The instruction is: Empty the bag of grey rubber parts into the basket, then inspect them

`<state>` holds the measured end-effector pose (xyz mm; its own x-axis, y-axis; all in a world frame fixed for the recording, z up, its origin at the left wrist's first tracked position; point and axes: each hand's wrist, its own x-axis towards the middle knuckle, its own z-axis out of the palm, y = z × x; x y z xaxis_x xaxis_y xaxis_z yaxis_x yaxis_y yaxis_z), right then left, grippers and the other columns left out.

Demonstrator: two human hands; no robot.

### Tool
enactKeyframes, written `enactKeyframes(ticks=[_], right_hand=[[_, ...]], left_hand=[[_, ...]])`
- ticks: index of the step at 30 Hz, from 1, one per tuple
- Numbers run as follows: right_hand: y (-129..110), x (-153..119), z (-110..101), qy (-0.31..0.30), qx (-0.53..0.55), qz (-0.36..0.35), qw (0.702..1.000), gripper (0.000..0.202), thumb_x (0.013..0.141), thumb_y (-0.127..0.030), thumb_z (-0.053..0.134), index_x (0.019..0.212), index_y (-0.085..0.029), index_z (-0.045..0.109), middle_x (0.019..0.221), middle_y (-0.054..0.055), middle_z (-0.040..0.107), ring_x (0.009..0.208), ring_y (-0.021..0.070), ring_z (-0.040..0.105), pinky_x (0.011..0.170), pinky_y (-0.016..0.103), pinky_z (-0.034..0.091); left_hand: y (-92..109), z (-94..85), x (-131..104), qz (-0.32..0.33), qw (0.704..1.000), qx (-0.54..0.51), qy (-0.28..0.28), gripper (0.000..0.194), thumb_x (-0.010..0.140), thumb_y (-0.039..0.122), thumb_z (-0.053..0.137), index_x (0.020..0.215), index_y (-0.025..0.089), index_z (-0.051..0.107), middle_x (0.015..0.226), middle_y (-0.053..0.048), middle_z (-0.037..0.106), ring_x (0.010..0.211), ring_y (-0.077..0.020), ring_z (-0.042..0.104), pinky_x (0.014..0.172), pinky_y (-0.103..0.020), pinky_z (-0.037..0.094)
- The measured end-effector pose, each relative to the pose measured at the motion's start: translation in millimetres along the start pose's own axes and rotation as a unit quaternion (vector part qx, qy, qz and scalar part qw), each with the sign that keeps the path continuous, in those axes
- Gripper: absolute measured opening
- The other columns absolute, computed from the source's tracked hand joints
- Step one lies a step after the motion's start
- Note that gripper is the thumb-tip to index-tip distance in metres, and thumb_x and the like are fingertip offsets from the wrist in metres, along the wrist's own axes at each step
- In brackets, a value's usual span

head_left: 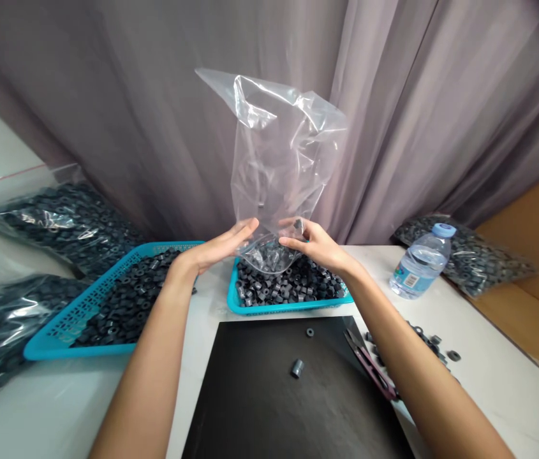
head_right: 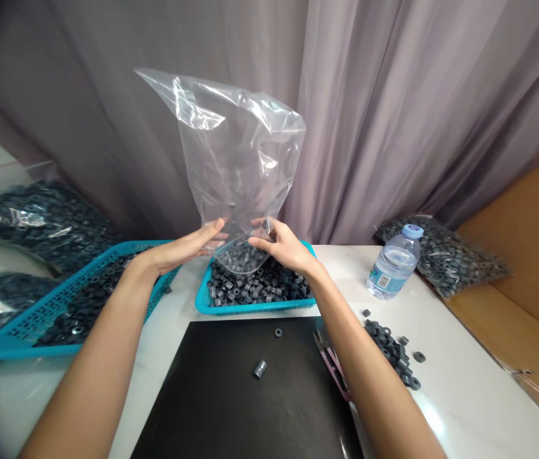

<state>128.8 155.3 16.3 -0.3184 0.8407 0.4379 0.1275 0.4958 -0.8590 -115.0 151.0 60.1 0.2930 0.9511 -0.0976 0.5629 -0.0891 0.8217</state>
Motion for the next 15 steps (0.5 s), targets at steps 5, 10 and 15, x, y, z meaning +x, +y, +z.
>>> enactKeyframes(ticks=[5,10,15], right_hand=[[-11.9,-2.7,0.2,0.042,-0.021,-0.013,0.999,0.045,0.094,-0.050,0.064,0.126,-0.019,0.065,0.129,0.010,0.068,0.118,0.0240,0.061,0.108,0.041,0.044],[-19.8,-2.1,-1.1,0.062,-0.002,-0.066,0.996,0.036,0.096,-0.052,0.061,0.114,-0.022,0.072,0.120,0.006,0.074,0.118,0.0229,0.063,0.110,0.038,0.043],[-11.4,0.8,-8.7,0.103,0.034,-0.085,0.991,0.036,0.092,-0.054,0.066,0.101,-0.020,0.075,0.109,0.007,0.075,0.109,0.0232,0.066,0.105,0.040,0.048]], left_hand=[[-0.6,-1.8,1.9,0.007,1.000,-0.008,-0.006,0.082,0.088,0.081,0.042,0.158,0.040,0.033,0.160,-0.006,0.047,0.147,-0.0292,0.043,0.118,-0.042,0.038],[3.2,1.1,2.0,0.041,0.999,-0.020,0.005,0.082,0.090,0.078,0.042,0.159,0.035,0.031,0.156,-0.009,0.052,0.144,-0.0272,0.047,0.119,-0.041,0.037],[7.8,12.5,1.6,0.050,0.999,-0.009,0.008,0.079,0.092,0.077,0.041,0.157,0.032,0.036,0.157,-0.008,0.051,0.147,-0.0270,0.044,0.120,-0.041,0.035]])
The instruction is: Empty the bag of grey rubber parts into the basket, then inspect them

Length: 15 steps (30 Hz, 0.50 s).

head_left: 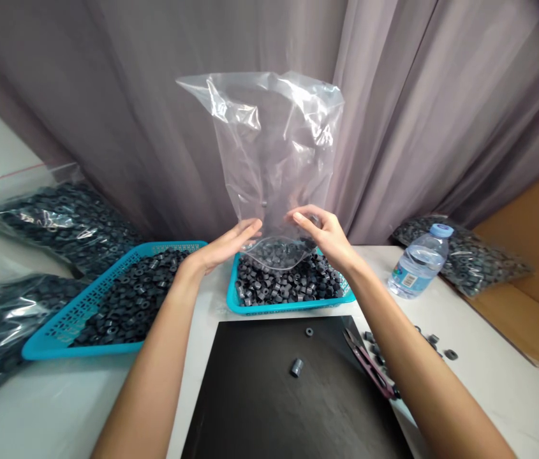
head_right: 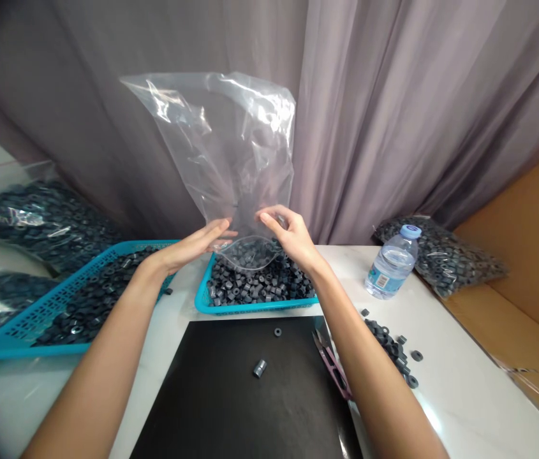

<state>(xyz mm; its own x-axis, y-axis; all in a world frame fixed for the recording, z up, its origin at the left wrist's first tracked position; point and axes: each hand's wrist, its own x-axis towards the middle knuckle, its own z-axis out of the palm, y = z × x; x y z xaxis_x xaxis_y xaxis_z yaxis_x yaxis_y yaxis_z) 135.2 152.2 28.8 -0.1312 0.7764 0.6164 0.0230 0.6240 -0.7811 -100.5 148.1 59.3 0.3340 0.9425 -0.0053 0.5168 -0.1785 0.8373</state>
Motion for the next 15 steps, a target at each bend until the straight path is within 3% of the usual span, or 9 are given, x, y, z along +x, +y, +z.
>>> enactKeyframes(ticks=[3,6,9,11,13,15], right_hand=[[3.7,1.6,-6.4,0.030,0.020,0.005,0.999,0.036,0.089,-0.054,0.070,0.099,-0.020,0.074,0.106,0.007,0.075,0.104,0.0226,0.067,0.101,0.040,0.051],[4.8,2.8,-12.9,0.047,0.022,0.018,0.998,0.038,0.087,-0.056,0.071,0.099,-0.020,0.073,0.104,0.008,0.074,0.103,0.0228,0.068,0.097,0.040,0.054],[6.8,3.7,-19.5,0.059,0.024,0.032,0.997,0.040,0.085,-0.058,0.072,0.099,-0.021,0.072,0.105,0.008,0.074,0.105,0.0234,0.068,0.097,0.041,0.054],[9.2,4.1,-23.5,0.063,0.027,0.040,0.997,0.040,0.084,-0.059,0.072,0.099,-0.021,0.072,0.106,0.009,0.074,0.106,0.0238,0.068,0.098,0.042,0.054],[11.9,4.1,-26.6,0.065,0.029,0.049,0.996,0.040,0.083,-0.059,0.073,0.098,-0.022,0.072,0.106,0.009,0.074,0.107,0.0243,0.068,0.098,0.043,0.054],[14.2,3.7,-28.5,0.065,0.031,0.057,0.996,0.040,0.082,-0.058,0.074,0.098,-0.022,0.072,0.105,0.009,0.074,0.105,0.0248,0.068,0.098,0.045,0.054]], left_hand=[[2.5,-3.4,-2.5,0.005,1.000,0.012,0.002,0.082,0.091,0.075,0.045,0.158,0.031,0.033,0.160,-0.009,0.047,0.147,-0.0275,0.044,0.120,-0.041,0.034],[-1.7,-25.4,-8.9,-0.026,0.996,0.090,-0.012,0.080,0.085,0.072,0.057,0.154,0.033,0.042,0.158,-0.007,0.050,0.144,-0.0296,0.047,0.117,-0.039,0.036],[-15.9,-55.2,-15.8,-0.114,0.965,0.230,-0.048,0.063,0.069,0.065,0.072,0.122,0.032,0.069,0.136,-0.004,0.070,0.133,-0.0328,0.058,0.109,-0.037,0.045],[-28.2,-68.1,-18.2,-0.176,0.946,0.269,-0.052,0.044,0.061,0.056,0.080,0.096,0.030,0.075,0.107,-0.004,0.080,0.115,-0.0370,0.069,0.097,-0.042,0.054],[-39.5,-70.8,-17.9,-0.227,0.931,0.281,-0.052,0.028,0.064,0.048,0.082,0.081,0.028,0.073,0.085,-0.005,0.078,0.093,-0.0365,0.075,0.084,-0.046,0.058],[-48.3,-65.1,-14.8,-0.252,0.925,0.281,-0.048,0.023,0.079,0.043,0.078,0.090,0.023,0.072,0.090,-0.006,0.076,0.087,-0.0298,0.074,0.079,-0.045,0.060]])
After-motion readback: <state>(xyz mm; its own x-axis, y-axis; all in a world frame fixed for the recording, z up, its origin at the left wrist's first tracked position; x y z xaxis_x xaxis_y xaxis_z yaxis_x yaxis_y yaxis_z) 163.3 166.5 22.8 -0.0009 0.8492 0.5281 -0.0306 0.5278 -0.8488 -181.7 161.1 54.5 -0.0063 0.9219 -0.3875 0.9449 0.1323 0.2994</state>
